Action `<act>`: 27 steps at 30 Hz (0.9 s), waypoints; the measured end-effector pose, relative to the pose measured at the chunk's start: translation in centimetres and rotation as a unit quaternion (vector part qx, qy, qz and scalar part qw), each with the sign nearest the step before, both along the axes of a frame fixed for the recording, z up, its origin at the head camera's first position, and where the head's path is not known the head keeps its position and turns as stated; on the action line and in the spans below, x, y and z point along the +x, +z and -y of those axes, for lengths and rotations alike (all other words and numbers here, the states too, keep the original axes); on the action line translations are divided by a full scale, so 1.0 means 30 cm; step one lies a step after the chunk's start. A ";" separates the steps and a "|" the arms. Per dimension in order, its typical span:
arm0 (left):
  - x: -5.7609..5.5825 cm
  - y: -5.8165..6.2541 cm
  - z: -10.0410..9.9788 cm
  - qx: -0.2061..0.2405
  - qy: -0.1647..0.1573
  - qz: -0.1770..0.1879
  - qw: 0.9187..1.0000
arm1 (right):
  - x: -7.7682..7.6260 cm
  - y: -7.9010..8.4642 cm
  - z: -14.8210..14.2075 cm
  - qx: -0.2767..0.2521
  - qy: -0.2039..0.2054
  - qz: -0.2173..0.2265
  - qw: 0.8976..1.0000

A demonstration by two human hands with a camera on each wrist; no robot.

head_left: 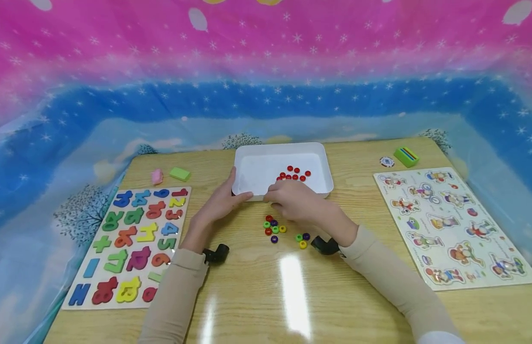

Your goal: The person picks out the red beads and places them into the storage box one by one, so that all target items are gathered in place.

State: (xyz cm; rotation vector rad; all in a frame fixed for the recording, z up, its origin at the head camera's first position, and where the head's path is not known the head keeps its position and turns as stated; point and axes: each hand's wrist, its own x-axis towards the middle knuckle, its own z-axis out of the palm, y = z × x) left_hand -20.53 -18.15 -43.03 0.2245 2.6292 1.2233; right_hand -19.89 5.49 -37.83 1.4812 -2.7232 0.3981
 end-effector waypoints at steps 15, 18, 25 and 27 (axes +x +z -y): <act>0.004 0.001 0.000 0.003 0.001 0.001 1.000 | 0.048 -0.114 0.057 0.051 0.001 -0.013 0.999; 0.004 0.001 0.001 0.003 0.000 0.001 1.000 | 0.050 -0.116 0.064 0.053 -0.001 -0.024 0.998; 0.004 0.003 -0.001 -0.008 -0.004 -0.006 1.000 | 0.044 -0.122 0.072 0.045 -0.006 -0.019 0.999; 0.005 0.002 -0.004 -0.007 -0.002 -0.006 1.000 | 0.043 -0.116 0.069 0.043 -0.006 -0.014 0.999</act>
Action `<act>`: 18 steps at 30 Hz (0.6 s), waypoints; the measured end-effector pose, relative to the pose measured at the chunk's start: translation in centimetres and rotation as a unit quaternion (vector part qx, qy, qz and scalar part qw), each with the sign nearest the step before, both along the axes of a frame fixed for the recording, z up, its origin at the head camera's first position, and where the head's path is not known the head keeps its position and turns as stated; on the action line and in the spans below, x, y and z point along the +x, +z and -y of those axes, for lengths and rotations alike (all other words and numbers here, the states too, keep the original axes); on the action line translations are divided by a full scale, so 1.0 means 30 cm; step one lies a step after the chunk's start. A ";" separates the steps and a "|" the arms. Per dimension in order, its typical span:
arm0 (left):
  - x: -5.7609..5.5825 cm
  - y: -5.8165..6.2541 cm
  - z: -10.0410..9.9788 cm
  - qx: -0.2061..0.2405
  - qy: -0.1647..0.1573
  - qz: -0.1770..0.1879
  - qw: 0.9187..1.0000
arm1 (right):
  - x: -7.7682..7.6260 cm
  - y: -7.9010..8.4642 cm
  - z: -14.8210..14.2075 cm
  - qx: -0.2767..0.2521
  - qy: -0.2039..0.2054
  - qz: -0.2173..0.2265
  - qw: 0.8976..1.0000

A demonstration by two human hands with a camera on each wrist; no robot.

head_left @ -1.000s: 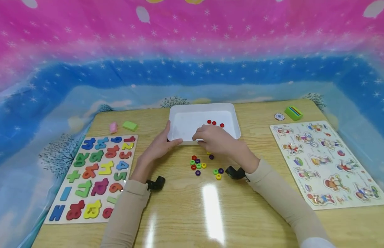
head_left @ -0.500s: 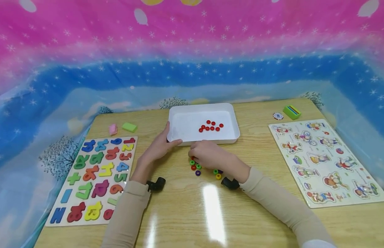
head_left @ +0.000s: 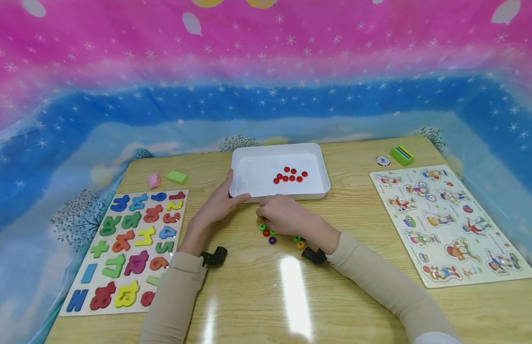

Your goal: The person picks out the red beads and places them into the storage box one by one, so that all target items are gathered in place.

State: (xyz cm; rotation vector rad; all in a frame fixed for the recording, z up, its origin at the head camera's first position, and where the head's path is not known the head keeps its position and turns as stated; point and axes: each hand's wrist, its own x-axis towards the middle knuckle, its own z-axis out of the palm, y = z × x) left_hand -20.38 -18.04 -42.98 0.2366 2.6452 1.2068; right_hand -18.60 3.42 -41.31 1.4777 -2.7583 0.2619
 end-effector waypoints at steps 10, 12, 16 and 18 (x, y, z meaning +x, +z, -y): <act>0.000 -0.001 0.000 0.002 0.008 0.006 1.000 | -0.063 0.104 -0.079 -0.053 -0.055 -0.006 0.997; -0.002 -0.001 0.000 0.000 0.010 0.008 1.000 | -0.096 0.108 -0.100 -0.058 -0.080 0.001 0.995; -0.004 -0.002 0.000 -0.001 0.008 0.010 1.000 | -0.170 0.078 -0.130 -0.064 -0.136 0.039 0.988; -0.004 -0.001 -0.001 0.000 0.007 0.009 1.000 | -0.197 0.059 -0.137 -0.067 -0.159 0.058 0.983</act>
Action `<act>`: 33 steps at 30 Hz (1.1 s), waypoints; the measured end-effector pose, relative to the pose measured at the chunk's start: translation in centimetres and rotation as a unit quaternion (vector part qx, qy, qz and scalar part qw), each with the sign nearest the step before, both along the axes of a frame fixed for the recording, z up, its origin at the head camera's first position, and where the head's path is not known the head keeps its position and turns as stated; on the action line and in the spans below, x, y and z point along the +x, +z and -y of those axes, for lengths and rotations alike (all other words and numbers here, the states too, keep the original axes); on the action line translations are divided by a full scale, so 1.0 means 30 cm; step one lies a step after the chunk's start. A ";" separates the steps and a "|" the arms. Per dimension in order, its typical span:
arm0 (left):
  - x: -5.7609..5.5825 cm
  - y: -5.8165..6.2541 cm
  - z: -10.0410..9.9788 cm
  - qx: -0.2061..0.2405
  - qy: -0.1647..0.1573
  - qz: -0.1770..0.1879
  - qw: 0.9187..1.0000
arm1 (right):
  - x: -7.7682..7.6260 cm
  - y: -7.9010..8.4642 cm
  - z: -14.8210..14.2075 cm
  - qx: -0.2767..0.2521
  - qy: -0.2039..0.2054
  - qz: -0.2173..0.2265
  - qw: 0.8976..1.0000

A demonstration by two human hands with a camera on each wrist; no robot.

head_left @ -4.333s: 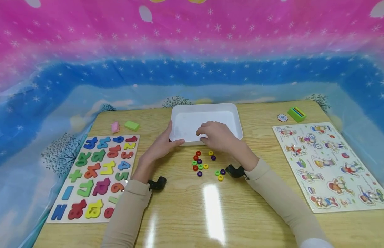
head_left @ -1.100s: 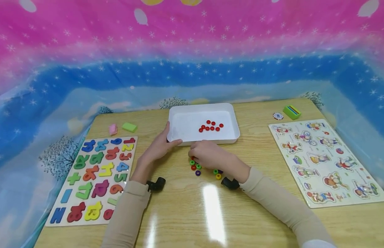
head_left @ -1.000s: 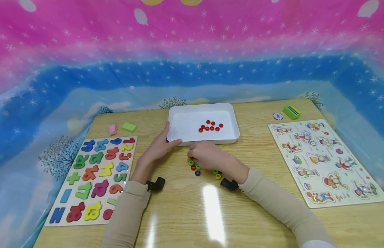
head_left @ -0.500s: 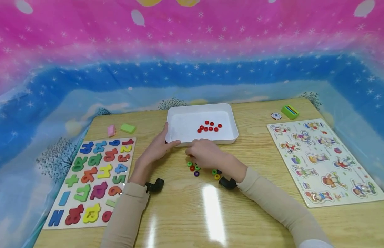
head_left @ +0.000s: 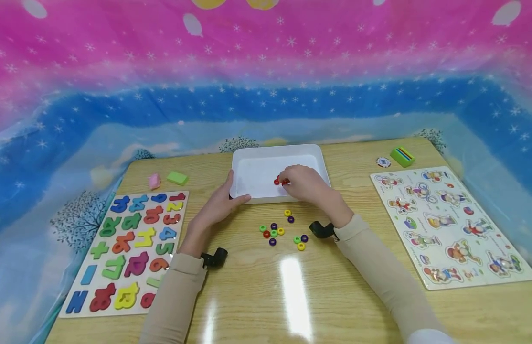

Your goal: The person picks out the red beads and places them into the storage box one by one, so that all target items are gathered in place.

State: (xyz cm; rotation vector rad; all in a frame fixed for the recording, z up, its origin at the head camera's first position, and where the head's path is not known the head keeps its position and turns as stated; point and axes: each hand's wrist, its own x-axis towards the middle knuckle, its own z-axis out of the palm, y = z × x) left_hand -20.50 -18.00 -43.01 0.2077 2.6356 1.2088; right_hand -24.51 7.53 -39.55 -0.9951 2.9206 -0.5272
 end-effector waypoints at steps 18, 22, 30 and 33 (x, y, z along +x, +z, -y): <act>0.000 -0.001 0.004 0.010 0.003 0.003 1.000 | -0.052 -0.046 0.034 0.046 -0.041 -0.017 0.998; -0.001 0.002 0.001 0.008 0.006 0.008 1.000 | -0.028 -0.015 0.023 0.033 -0.032 -0.006 0.999; -0.003 0.000 0.001 0.011 0.009 0.009 1.000 | 0.091 0.047 0.023 0.010 0.028 0.016 0.999; -0.003 -0.003 0.000 0.013 0.007 0.005 1.000 | 0.142 0.054 0.039 0.009 0.060 0.010 0.998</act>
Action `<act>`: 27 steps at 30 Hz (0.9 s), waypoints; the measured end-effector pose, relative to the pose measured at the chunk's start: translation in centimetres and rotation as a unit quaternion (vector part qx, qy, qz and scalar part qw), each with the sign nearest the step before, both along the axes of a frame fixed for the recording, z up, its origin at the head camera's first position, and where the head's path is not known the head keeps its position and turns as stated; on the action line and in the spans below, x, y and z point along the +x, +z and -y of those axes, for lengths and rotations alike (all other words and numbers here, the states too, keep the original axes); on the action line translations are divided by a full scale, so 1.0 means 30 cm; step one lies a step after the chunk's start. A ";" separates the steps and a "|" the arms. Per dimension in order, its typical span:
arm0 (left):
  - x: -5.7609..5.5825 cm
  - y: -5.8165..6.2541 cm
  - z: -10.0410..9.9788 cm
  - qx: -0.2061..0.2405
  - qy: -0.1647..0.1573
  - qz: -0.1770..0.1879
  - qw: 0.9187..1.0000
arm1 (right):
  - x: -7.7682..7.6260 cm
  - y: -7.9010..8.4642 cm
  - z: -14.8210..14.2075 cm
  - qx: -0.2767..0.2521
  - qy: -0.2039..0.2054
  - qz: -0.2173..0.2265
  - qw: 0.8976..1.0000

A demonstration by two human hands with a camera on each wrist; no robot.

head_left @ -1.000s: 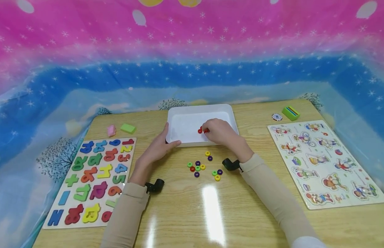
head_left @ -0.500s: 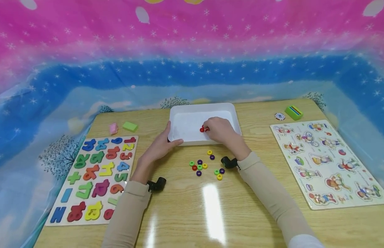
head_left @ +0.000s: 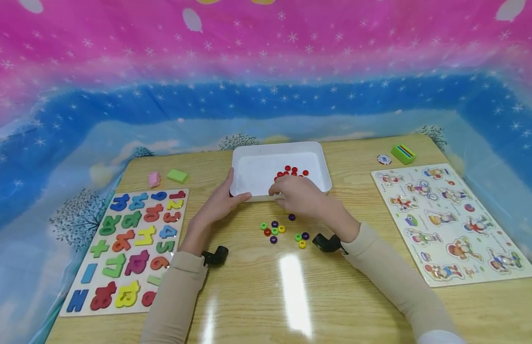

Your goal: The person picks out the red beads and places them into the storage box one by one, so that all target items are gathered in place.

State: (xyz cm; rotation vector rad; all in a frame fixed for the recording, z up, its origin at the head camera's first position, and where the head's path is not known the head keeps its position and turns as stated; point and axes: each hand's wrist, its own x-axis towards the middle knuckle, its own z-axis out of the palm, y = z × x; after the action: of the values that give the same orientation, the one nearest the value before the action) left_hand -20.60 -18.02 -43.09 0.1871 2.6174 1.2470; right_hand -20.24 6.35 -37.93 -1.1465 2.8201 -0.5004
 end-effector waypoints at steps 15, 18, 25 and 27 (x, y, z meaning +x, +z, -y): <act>-0.001 0.009 0.002 0.000 -0.008 -0.012 1.000 | 0.119 -0.064 0.090 0.065 0.125 -0.016 0.990; -0.003 0.006 0.002 -0.002 -0.008 -0.015 1.000 | 0.120 -0.073 0.092 0.069 0.125 -0.029 0.989; 0.004 0.008 0.003 -0.011 -0.008 -0.008 1.000 | 0.129 -0.084 0.100 0.065 0.132 -0.050 0.988; 0.005 0.008 0.002 -0.012 -0.007 -0.006 1.000 | 0.133 -0.088 0.100 0.065 0.131 -0.056 0.988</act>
State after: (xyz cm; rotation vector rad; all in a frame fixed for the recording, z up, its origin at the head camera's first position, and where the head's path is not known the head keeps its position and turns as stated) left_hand -20.45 -18.08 -42.87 0.2090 2.6360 1.2141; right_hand -16.25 3.35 -40.58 -1.5291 2.6834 -0.2357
